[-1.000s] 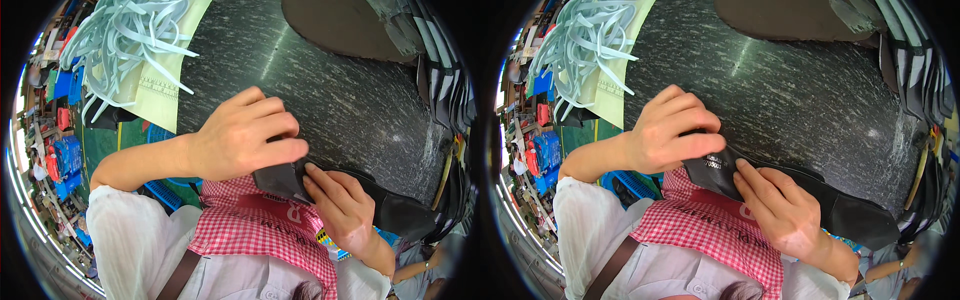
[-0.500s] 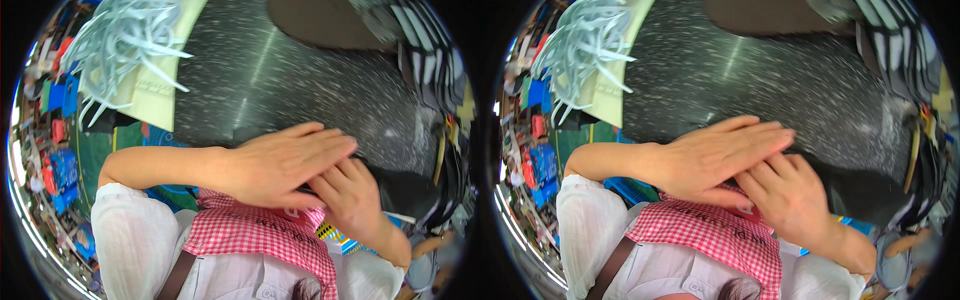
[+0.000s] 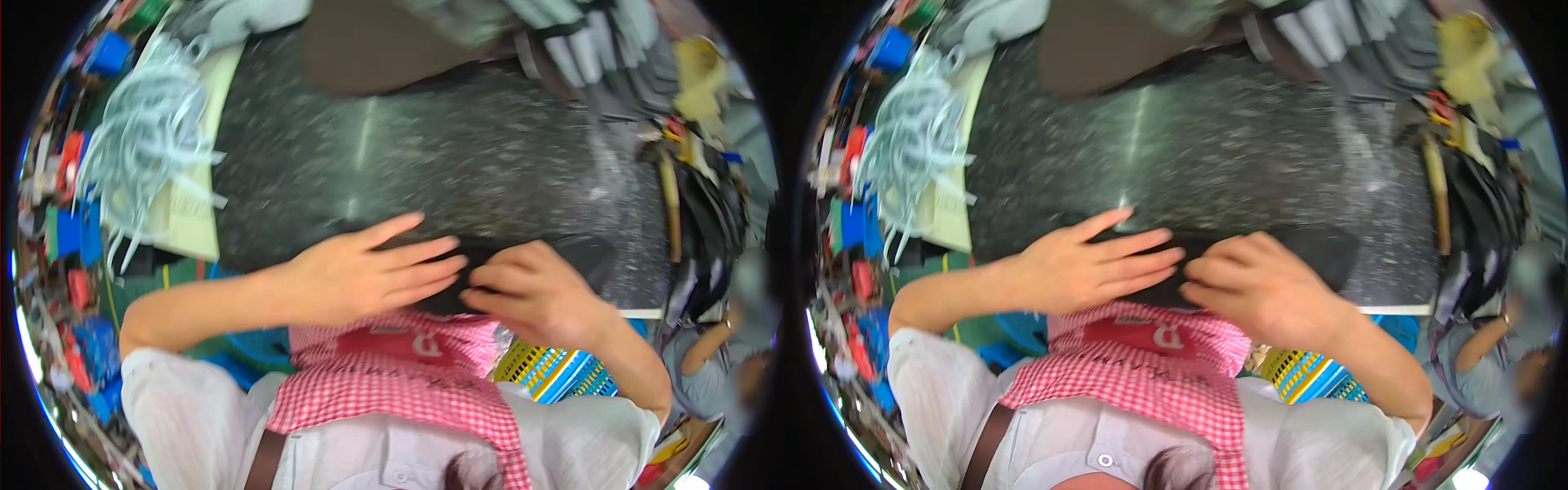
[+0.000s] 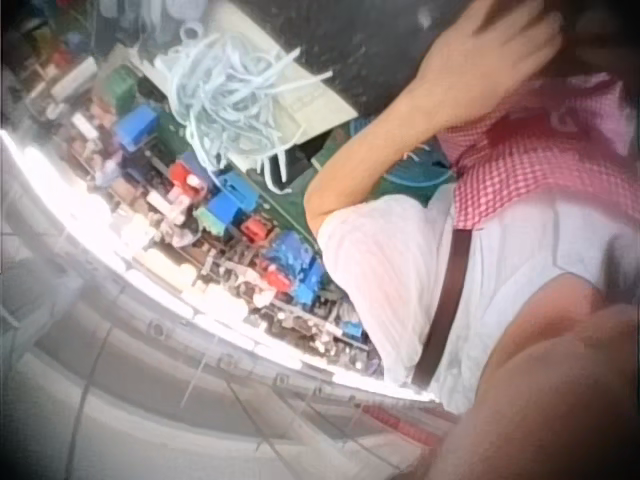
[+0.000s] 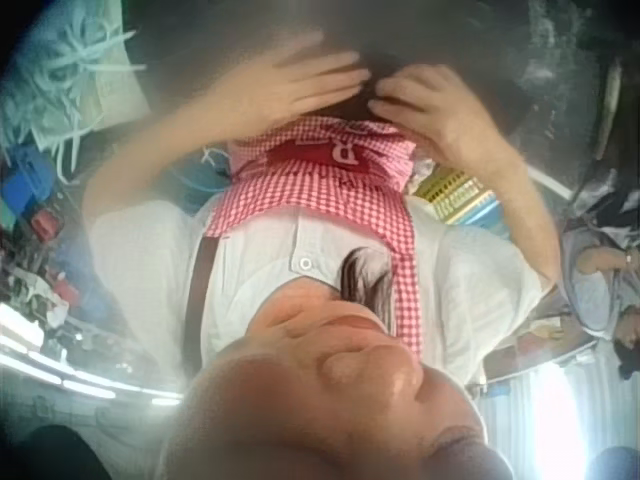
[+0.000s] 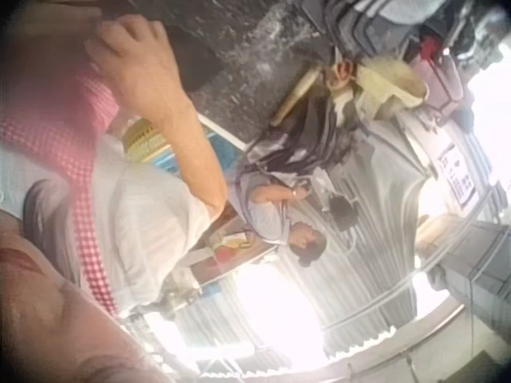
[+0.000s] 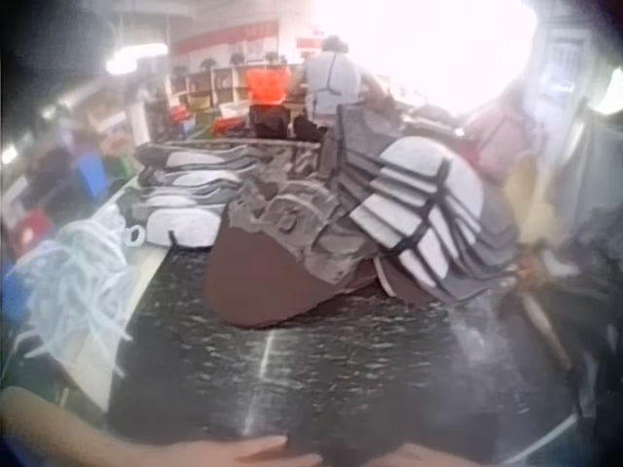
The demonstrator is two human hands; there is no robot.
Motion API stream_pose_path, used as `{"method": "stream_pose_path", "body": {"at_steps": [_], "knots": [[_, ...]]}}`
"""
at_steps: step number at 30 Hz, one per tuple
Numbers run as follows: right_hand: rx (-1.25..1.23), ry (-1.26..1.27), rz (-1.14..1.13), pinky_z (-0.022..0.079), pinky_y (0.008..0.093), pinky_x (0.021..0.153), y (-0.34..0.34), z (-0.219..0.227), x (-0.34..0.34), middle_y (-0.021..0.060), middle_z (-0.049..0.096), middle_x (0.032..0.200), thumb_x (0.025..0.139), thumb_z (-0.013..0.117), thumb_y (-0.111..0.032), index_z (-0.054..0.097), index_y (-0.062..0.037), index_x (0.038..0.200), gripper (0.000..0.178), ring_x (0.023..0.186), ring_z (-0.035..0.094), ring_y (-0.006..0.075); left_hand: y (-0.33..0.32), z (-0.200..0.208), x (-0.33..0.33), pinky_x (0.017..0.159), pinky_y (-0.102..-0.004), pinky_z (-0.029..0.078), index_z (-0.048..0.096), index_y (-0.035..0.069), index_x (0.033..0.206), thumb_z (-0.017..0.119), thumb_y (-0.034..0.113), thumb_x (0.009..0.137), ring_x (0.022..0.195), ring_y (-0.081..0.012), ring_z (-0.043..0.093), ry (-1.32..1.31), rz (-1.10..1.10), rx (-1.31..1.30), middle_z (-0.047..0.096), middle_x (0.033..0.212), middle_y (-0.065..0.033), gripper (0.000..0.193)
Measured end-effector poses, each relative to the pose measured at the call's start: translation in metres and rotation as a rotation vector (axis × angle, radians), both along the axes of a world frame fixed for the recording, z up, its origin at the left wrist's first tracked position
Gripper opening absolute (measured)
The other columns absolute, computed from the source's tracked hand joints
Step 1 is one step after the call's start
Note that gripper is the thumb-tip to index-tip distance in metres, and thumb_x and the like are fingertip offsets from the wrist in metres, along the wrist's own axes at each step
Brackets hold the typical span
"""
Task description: Assembling shoe upper components by hammering edges and applying reinforcement strips.
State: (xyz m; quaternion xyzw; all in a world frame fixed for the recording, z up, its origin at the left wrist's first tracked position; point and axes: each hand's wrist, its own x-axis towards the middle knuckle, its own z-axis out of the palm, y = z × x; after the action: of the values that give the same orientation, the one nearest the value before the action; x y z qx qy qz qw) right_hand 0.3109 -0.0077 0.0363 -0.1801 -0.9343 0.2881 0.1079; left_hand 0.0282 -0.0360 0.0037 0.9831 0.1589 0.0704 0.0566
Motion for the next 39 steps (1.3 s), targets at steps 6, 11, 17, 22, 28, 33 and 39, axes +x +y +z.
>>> {"method": "stream_pose_path", "body": {"at_steps": [6,11,17,22,28,33,39], "knots": [[-0.005,0.141,-0.024,0.033,0.041,0.111,-0.003,-0.025,0.023,0.0071,0.049,0.139,0.077,0.068,-0.027,0.054,-0.0066,0.129,0.057,0.135,0.041,0.0255,0.02,0.046,0.03,0.106,-0.0337,0.041,0.065,0.001,0.113,0.054,0.017,0.081,0.112,-0.023,0.058,0.205,-0.197,0.28,0.06,0.124,-0.0125,0.037],[0.22,-0.002,-0.03,0.021,0.0466,0.12,-0.004,-0.041,0.047,0.0058,0.03,0.156,0.077,0.068,-0.037,0.038,-0.0155,0.145,0.077,0.145,0.027,0.026,0.037,0.06,0.045,0.087,-0.0331,0.052,0.065,0.001,0.107,0.059,0.012,0.078,0.102,-0.0226,0.059,-0.056,-0.022,-0.362,0.061,0.114,-0.0109,0.032],[0.547,-0.057,-0.02,0.043,0.0479,0.103,-0.012,0.0,0.045,0.0049,0.05,0.143,0.088,0.056,-0.023,0.049,-0.0173,0.137,0.049,0.125,0.053,0.0284,0.037,0.072,0.053,0.083,-0.0339,0.048,0.065,0.008,0.104,0.056,0.021,0.081,0.095,-0.0197,0.06,0.148,-0.37,0.203,0.063,0.109,-0.0071,0.028],[1.029,-0.014,-1.032,0.046,0.042,0.088,0.048,0.037,0.175,0.0029,0.063,0.122,0.08,0.061,-0.011,0.068,-0.0174,0.111,0.032,0.116,0.058,0.0259,0.066,0.093,0.052,0.096,-0.0556,0.042,0.064,0.006,0.113,0.07,0.004,0.068,0.11,-0.0338,0.058,-0.548,0.36,0.282,0.06,0.122,-0.013,0.045],[0.803,-0.842,-1.359,0.024,0.0537,0.113,0.113,-0.001,0.255,0.0087,0.056,0.133,0.092,0.058,-0.04,0.06,-0.0144,0.127,0.043,0.127,0.048,0.0256,0.036,0.024,0.052,0.105,-0.0547,0.036,0.064,0.008,0.118,0.062,0.018,0.084,0.125,-0.023,0.052,-0.001,0.084,0.096,0.055,0.136,-0.012,0.036],[0.565,0.294,-1.021,0.028,0.0454,0.113,0.158,0.058,0.119,0.0109,0.05,0.14,0.087,0.07,-0.023,0.056,-0.0091,0.131,0.049,0.132,0.043,0.0302,0.073,0.019,0.041,0.107,-0.0549,0.033,0.061,0.007,0.12,0.069,0.016,0.083,0.126,-0.0286,0.049,-0.259,0.249,-0.036,0.052,0.136,-0.0144,0.04],[0.779,0.319,-0.723,0.035,0.0415,0.108,0.238,0.054,0.026,0.0126,0.055,0.137,0.081,0.073,-0.014,0.056,-0.0099,0.133,0.056,0.124,0.052,0.0326,0.118,0.02,0.075,0.113,-0.0544,0.026,0.051,0.007,0.132,0.067,0.022,0.083,0.135,-0.0318,0.038,-0.341,0.222,0.074,0.042,0.144,-0.0174,0.053]]}}
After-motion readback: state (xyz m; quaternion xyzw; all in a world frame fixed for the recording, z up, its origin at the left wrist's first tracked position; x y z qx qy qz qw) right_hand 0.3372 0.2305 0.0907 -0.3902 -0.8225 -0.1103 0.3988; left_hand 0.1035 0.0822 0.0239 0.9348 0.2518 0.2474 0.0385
